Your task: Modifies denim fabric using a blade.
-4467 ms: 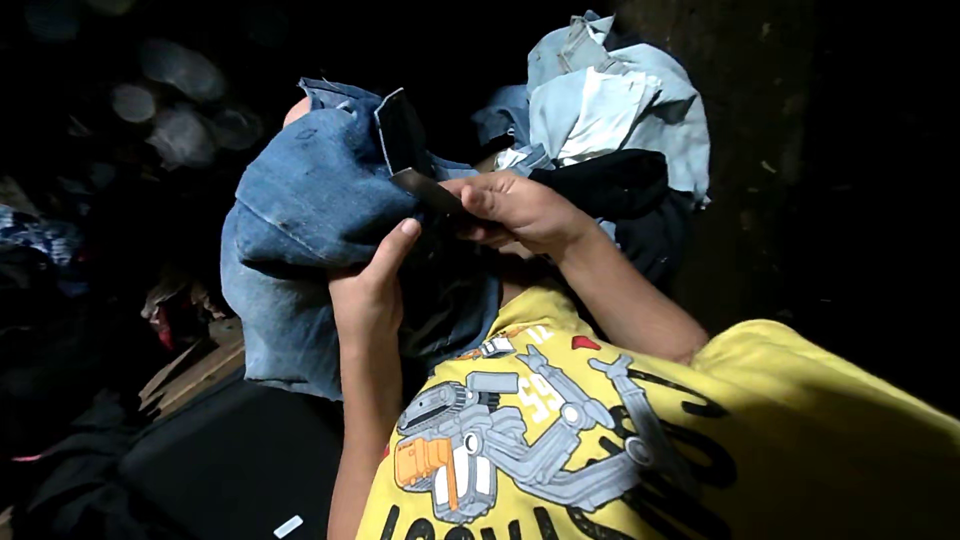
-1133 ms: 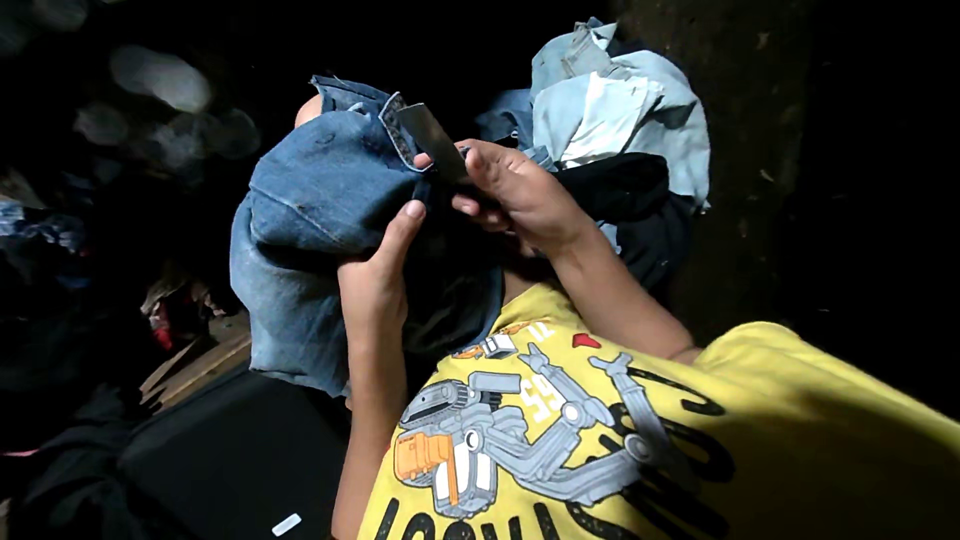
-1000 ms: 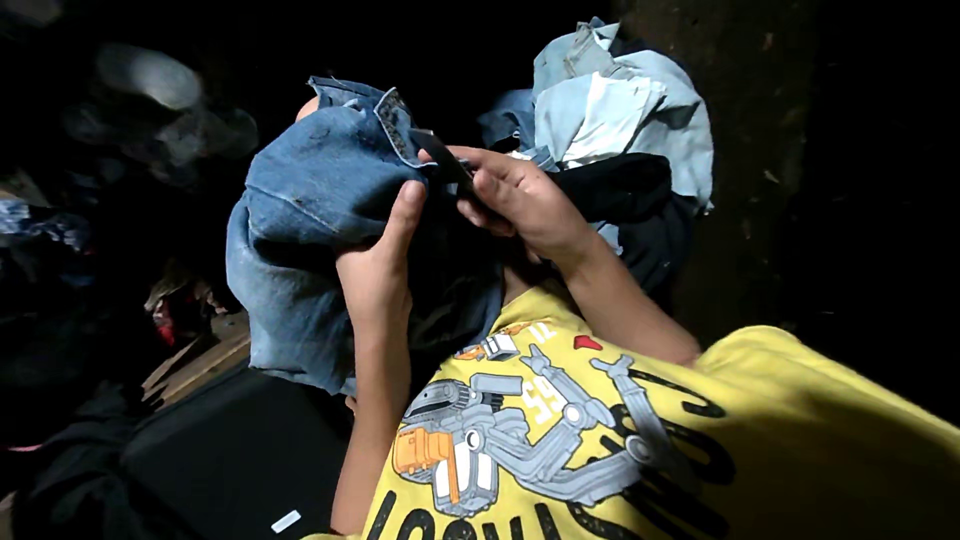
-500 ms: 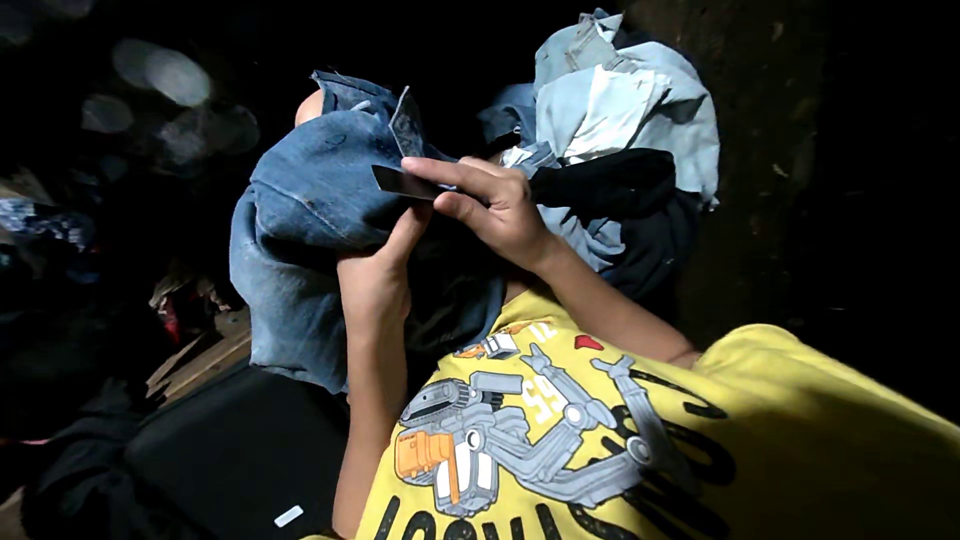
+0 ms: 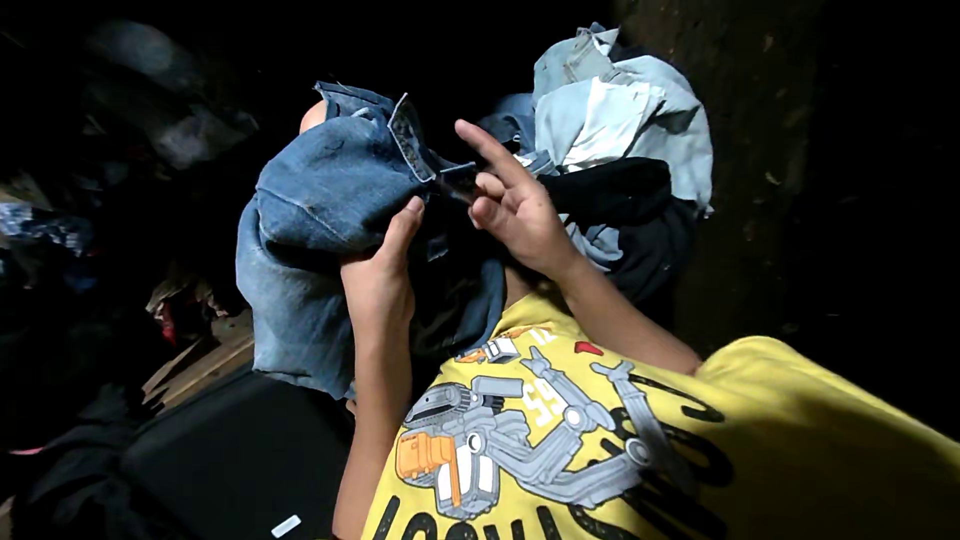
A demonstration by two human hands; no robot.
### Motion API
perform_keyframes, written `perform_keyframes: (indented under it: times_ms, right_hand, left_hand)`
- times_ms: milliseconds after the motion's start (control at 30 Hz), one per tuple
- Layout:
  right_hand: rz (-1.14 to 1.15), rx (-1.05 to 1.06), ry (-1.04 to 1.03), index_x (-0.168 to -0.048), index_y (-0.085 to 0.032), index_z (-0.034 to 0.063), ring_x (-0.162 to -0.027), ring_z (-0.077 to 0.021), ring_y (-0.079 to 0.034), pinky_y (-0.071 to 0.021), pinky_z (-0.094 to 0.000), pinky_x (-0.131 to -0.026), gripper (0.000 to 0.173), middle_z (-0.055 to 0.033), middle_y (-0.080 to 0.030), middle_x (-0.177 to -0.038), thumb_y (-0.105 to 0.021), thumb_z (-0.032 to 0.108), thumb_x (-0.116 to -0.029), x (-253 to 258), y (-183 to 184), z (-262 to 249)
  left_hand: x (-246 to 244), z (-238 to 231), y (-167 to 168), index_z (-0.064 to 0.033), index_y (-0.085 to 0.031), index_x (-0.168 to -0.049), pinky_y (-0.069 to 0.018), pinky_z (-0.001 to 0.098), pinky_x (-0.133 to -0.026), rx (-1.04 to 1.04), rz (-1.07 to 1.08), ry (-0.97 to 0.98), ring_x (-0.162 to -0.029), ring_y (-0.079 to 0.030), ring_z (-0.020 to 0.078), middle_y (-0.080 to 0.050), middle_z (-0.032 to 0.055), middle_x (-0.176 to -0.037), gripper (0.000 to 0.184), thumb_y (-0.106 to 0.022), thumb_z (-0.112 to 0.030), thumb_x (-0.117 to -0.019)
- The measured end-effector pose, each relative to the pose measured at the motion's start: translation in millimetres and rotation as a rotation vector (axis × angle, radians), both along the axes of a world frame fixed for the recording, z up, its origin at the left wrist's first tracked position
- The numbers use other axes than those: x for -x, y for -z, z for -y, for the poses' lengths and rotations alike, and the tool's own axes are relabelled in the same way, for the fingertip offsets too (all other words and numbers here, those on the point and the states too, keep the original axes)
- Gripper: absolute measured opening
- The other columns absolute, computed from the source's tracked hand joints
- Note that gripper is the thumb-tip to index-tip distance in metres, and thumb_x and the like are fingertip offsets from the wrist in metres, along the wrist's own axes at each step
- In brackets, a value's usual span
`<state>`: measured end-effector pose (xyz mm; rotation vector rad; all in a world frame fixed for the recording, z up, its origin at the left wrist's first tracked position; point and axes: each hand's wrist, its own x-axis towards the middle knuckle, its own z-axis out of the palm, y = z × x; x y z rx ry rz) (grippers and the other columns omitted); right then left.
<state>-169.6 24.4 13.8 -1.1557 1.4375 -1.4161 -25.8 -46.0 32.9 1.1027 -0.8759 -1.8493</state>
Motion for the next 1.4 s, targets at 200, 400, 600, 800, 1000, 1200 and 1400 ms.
perform_keyframes:
  times_ms: [200,400,600,800,1000,1200,1400]
  right_hand:
    - [-0.346,0.037,0.102,-0.148,-0.044,-0.0085,-0.094,-0.0114,-0.07,-0.0603,-0.0331,-0.082,0.069,-0.0135,-0.072,-0.114,-0.064,0.037,-0.099,-5.2,14.8,-5.6]
    - [-0.509,0.172,0.209,-0.133,-0.064,-0.0025,-0.091,-0.0168,-0.071,-0.059,-0.0337,-0.076,0.053,-0.0166,-0.072,-0.109,-0.062,0.039,-0.1006,-15.9,22.3,5.5]
    - [-0.627,0.155,0.294,-0.125,-0.073,0.0083,-0.062,-0.0118,-0.052,-0.045,-0.0243,-0.056,0.041,-0.0091,-0.056,-0.078,-0.061,0.039,-0.1012,-18.7,31.3,-3.7]
    - [-0.38,0.121,0.329,-0.124,-0.073,0.0014,-0.074,-0.0085,-0.058,-0.0499,-0.0246,-0.067,0.037,-0.0085,-0.066,-0.089,-0.064,0.029,-0.1002,-30.8,23.6,16.4]
    - [0.619,-0.267,-0.003,-0.092,-0.058,0.0165,-0.048,0.006,-0.04,-0.0313,-0.011,-0.043,0.025,0.0122,-0.054,-0.064,-0.041,0.024,-0.1096,-5.5,-7.6,4.3]
    - [0.291,-0.09,-0.037,-0.128,-0.066,0.001,-0.08,0.0092,-0.057,-0.0473,-0.01,-0.07,0.029,0.0082,-0.07,-0.107,-0.054,0.012,-0.1031,6.5,-16.7,0.5]
    - [-0.389,0.002,0.093,-0.136,-0.063,-0.0003,-0.105,-0.0147,-0.07,-0.0571,-0.0351,-0.091,0.047,-0.0135,-0.072,-0.121,-0.064,0.029,-0.0993,1.4,2.6,-7.9]
  left_hand:
    - [-2.7,-0.3,2.3,-0.0101,-0.065,-0.103,-0.0609,0.0279,-0.086,0.017,-0.049,0.029,-0.089,-0.072,0.0071,-0.074,-0.0027,-0.091,0.021,-0.069,0.003,-0.0876]
    - [-6.3,-2.3,4.1,-0.0127,-0.067,-0.101,-0.0612,0.0271,-0.085,-0.007,-0.096,0.051,-0.088,-0.072,0.0063,-0.075,-0.0034,-0.091,0.023,-0.071,0.005,-0.0855]
    - [-9.4,-3.8,4.7,-0.0112,-0.067,-0.105,-0.061,0.0296,-0.088,-0.016,-0.106,0.046,-0.092,-0.072,0.0088,-0.075,-0.0015,-0.095,0.023,-0.07,0.003,-0.0872]
    - [-3.9,-1.4,3.2,-0.0079,-0.064,-0.108,-0.0603,0.0298,-0.089,-0.042,-0.095,0.046,-0.093,-0.072,0.0093,-0.075,0.0,-0.096,0.022,-0.064,0.006,-0.0909]
    - [-7.8,-1.5,4.0,-0.0099,-0.064,-0.107,-0.0597,0.0279,-0.088,-0.029,-0.074,0.048,-0.094,-0.071,0.0072,-0.074,-0.0023,-0.097,0.025,-0.061,0.008,-0.0892]
    - [-2.4,-1.3,-6.3,-0.0103,-0.067,-0.11,-0.0602,0.0268,-0.089,0.018,0.01,0.063,-0.095,-0.072,0.006,-0.076,-0.0042,-0.099,0.023,-0.075,-0.007,-0.089]
    - [3.3,-0.6,-3.1,-0.0105,-0.066,-0.105,-0.0611,0.0267,-0.083,-0.009,0.091,0.064,-0.089,-0.071,0.0059,-0.074,-0.0042,-0.093,0.018,-0.072,-0.001,-0.0898]
